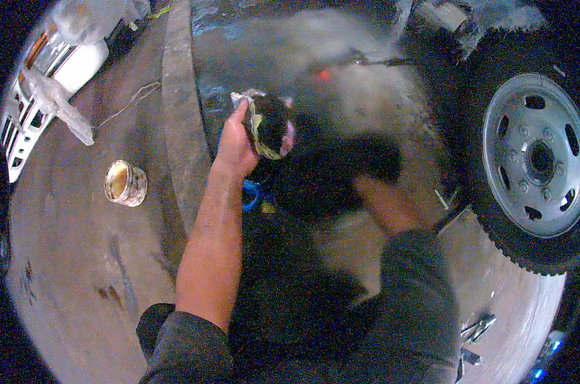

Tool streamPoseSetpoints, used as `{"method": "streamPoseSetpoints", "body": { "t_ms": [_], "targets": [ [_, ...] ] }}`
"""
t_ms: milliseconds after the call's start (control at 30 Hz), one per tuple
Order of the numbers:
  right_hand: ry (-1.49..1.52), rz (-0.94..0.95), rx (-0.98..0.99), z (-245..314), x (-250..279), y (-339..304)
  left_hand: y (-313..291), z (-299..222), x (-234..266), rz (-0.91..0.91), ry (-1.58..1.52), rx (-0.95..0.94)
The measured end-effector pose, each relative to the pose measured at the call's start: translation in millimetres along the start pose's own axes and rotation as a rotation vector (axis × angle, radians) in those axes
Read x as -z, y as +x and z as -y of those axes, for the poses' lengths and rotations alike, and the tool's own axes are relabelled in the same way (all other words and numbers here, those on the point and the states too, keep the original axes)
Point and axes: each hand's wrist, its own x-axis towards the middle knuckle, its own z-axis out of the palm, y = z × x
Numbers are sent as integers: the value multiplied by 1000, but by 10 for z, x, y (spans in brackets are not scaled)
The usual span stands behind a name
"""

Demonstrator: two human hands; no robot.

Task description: The person sits on the floor and cleans a metal bearing by wiping it with a rag and applying grease from a container. They repeatedly wipe the bearing and their hands, then stand up and walk away at the end.

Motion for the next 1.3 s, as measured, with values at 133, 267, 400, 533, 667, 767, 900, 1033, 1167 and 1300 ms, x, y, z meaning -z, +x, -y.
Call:
{"method": "streamPoseSetpoints", "body": {
  "t_ms": [133, 267, 400, 533, 667, 767, 900, 1033, 1167, 1300],
  "targets": [
    [-25, -18, 38, -35, 53, -433, -18, 4, -58, 27, 19, -27],
    [153, -254, 73, -31, 126, -831, -70, 41, -195, 29, -17, 29],
    [623, -407, 180, -183, 138, -936, -21, 120, -258, 30, -14, 8],
    [1206, 378, -64, -689, 438, -611, -166, 129, -373, 181, 3, 114],
    [1131, 37, 196, -587, 477, -739, -207, 160, -479, 47, -3, 67],
    [1271, 8, 198, -588, 469, -786, -296, 152, -578, 67, 0, 86],
    [812, -552, 494, -350, 450, -764, -562, 45, -601, 98, -42, 27],
    [1006, -504, -132, 145, 991, -1084, -534, 121, -332, 19, -146, 38],
    [245, -1348, -59, -146, 1062, -1144, -312, 300, -350, 90, -286, 150],
    [346, -743, 196, -310, 464, -740, -268, 335, -286, 124, -349, 123]
  ]
}}
